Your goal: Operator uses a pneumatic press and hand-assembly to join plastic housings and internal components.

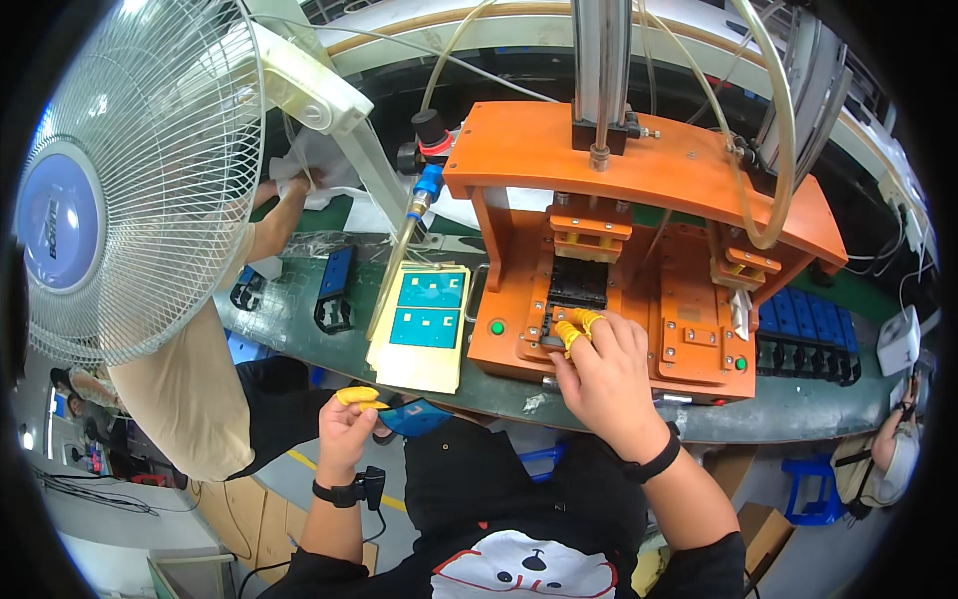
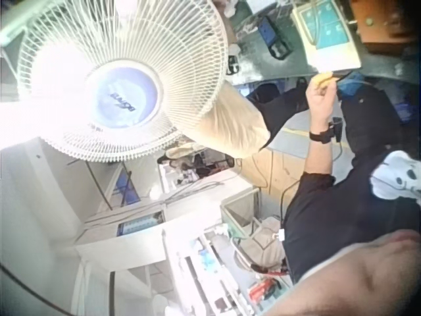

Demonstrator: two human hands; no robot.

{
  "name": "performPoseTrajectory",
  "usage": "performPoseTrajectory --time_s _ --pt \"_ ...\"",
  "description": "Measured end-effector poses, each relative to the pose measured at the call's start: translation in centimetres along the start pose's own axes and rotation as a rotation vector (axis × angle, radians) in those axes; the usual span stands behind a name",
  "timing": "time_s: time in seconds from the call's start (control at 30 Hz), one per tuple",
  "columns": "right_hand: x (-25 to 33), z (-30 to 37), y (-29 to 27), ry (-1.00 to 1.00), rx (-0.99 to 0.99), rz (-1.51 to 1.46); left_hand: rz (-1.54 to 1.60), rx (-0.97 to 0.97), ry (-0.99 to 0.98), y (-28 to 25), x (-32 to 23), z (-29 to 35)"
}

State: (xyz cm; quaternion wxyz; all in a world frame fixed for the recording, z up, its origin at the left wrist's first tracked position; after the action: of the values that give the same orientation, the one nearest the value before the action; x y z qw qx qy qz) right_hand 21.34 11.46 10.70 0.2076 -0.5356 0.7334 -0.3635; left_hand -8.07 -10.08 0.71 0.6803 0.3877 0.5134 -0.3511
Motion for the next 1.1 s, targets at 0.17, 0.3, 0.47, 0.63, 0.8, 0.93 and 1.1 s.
performPoseTrajectory --time_s 0.17,0.3,0.47,0.63,0.8,0.93,1.1 --pt "-1.3 0.0 0.3 -0.041 0.038 0.013 0.117 0.118 -0.001 1.7 0.2 -0.7" --pt "-2.1 -0.4 -1.1 -0.066 0.028 0.042 0.128 0.227 -0.026 4.0 -0.3 -1.3" --pt "-1.2 -1.5 -8.0 -0.009 -0.036 -0.078 0.042 0.288 -0.046 6.8 -0.9 -2.2" --pt "-1.3 3.5 -14.7 0.197 -0.167 -0.341 -0.030 0.368 -0.126 9.9 -1.1 -4.4" --pt "-3.2 16.6 -17.2 0.474 -0.518 -0.557 -0.121 0.393 -0.060 13.4 -1.7 -8.2" --pt "-4.5 25.2 -16.3 0.717 -0.917 -0.909 -0.126 0.450 0.023 16.1 -3.3 -11.5" --pt "-4.7 30.9 -16.3 0.800 -1.246 -1.130 -0.387 0.408 0.118 18.4 -5.3 -15.9"
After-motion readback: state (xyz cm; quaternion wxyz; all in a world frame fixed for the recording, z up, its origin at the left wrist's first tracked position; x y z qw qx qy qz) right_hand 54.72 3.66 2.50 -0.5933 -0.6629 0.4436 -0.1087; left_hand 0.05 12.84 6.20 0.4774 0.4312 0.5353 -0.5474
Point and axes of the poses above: each hand's wrist, its own z-axis away from the middle knuckle, its own y-axis out of the palm, x = y × z, the point moved 4 cm from there along -z, towards the middle knuckle, and after that the axes turned 13 degrees about -y, right-handed, at the moved point
